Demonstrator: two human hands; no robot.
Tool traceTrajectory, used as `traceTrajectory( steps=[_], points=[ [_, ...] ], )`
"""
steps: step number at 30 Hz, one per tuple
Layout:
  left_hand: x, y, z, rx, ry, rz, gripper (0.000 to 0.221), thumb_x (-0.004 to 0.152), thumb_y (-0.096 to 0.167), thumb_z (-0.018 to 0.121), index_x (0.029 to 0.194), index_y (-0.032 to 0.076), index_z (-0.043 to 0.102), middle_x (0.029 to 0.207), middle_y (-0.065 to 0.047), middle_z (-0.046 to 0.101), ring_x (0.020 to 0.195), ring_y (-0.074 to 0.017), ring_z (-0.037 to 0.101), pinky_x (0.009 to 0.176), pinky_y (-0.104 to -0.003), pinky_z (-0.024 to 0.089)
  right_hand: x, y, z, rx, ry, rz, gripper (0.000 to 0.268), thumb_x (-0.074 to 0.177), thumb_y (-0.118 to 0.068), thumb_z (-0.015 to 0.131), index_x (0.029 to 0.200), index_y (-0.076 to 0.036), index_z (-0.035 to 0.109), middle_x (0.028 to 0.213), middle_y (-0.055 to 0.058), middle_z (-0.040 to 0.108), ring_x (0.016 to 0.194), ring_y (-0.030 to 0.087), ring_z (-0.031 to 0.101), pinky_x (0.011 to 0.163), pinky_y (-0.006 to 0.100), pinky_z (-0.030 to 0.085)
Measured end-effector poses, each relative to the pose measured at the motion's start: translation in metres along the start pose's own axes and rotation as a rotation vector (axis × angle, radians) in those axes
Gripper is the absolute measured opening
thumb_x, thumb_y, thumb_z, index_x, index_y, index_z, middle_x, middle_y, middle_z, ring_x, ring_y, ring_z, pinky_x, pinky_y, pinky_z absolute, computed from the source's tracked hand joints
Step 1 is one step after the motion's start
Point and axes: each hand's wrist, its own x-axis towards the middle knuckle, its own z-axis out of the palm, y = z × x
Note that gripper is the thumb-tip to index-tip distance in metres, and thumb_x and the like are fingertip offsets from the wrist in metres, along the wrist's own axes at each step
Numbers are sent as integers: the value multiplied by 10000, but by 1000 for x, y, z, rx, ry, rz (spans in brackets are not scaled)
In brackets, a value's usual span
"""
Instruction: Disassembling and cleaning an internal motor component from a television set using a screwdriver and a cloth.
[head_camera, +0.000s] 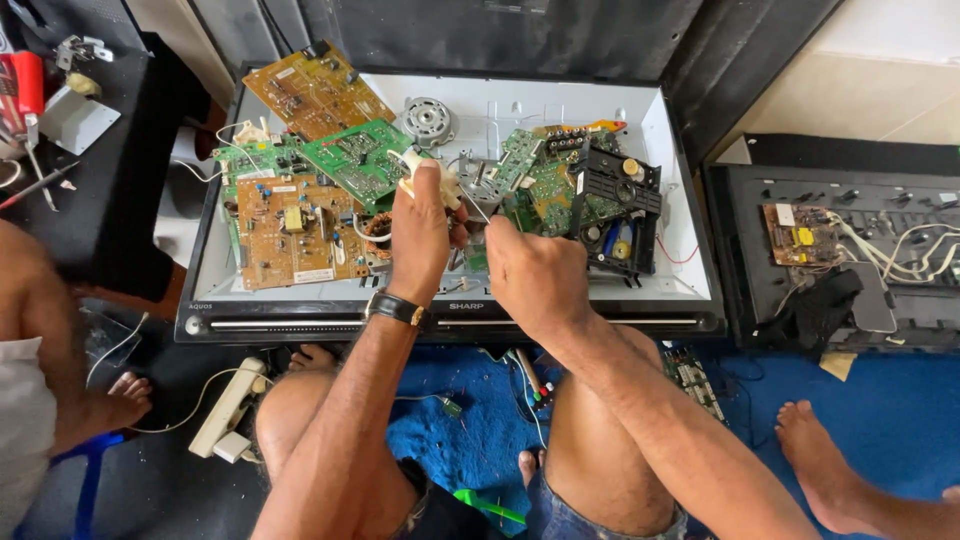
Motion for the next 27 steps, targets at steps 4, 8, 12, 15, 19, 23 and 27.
traceTrajectory(
  steps=[4,8,12,15,19,23,27],
  points=[
    [4,-4,0,38,0,-9,460,1025,495,392,1083,62,537,688,-66,622,522,-148,625,463,-275,553,3,-6,-6,-27,-38,-10,141,997,-244,530,885,-207,607,415,-30,504,377,195,593,388,300,428],
    [6,2,-4,-17,-51,-68,501,1005,518,383,1115,49,522,734,-87,635,592,-184,649,530,-301,553,20,-14,-28,1056,-355,734,283,1037,-305,492,1005,-92,676,530,43,476,471,230,505,389,335,383],
    [9,-4,-6,-40,-67,-37,497,1009,508,341,1115,58,522,742,-78,620,582,-171,595,538,-292,488,28,-6,-32,1978,-586,1036,327,1054,-211,461,1216,4,647,519,-112,239,329,17,268,278,174,249],
    [7,0,-9,-37,-95,-32,487,1019,496,327,1109,56,515,736,-57,598,561,-145,570,513,-267,483,30,-9,-25,1715,-505,904,307,1072,-176,423,1154,21,644,497,-100,221,293,17,251,245,185,194],
    [3,-5,-8,23,-84,30,523,1026,522,335,1079,49,552,720,-68,604,552,-148,585,492,-254,473,23,-1,-1,1489,-428,806,264,1053,-165,462,1088,2,663,457,-56,246,266,45,261,242,208,184],
    [3,-6,-6,56,-41,56,505,1031,520,358,1064,54,552,702,-69,608,540,-161,602,495,-285,472,22,-5,-11,918,-380,525,278,1042,-185,514,938,-149,770,469,-4,484,409,86,415,419,222,302],
    [7,-9,0,137,0,112,505,1044,507,340,1063,47,548,698,-46,598,585,-162,579,569,-318,473,18,-4,-18,587,-341,390,261,1055,-194,521,948,-136,753,660,127,701,622,344,699,563,387,525]
  ],
)
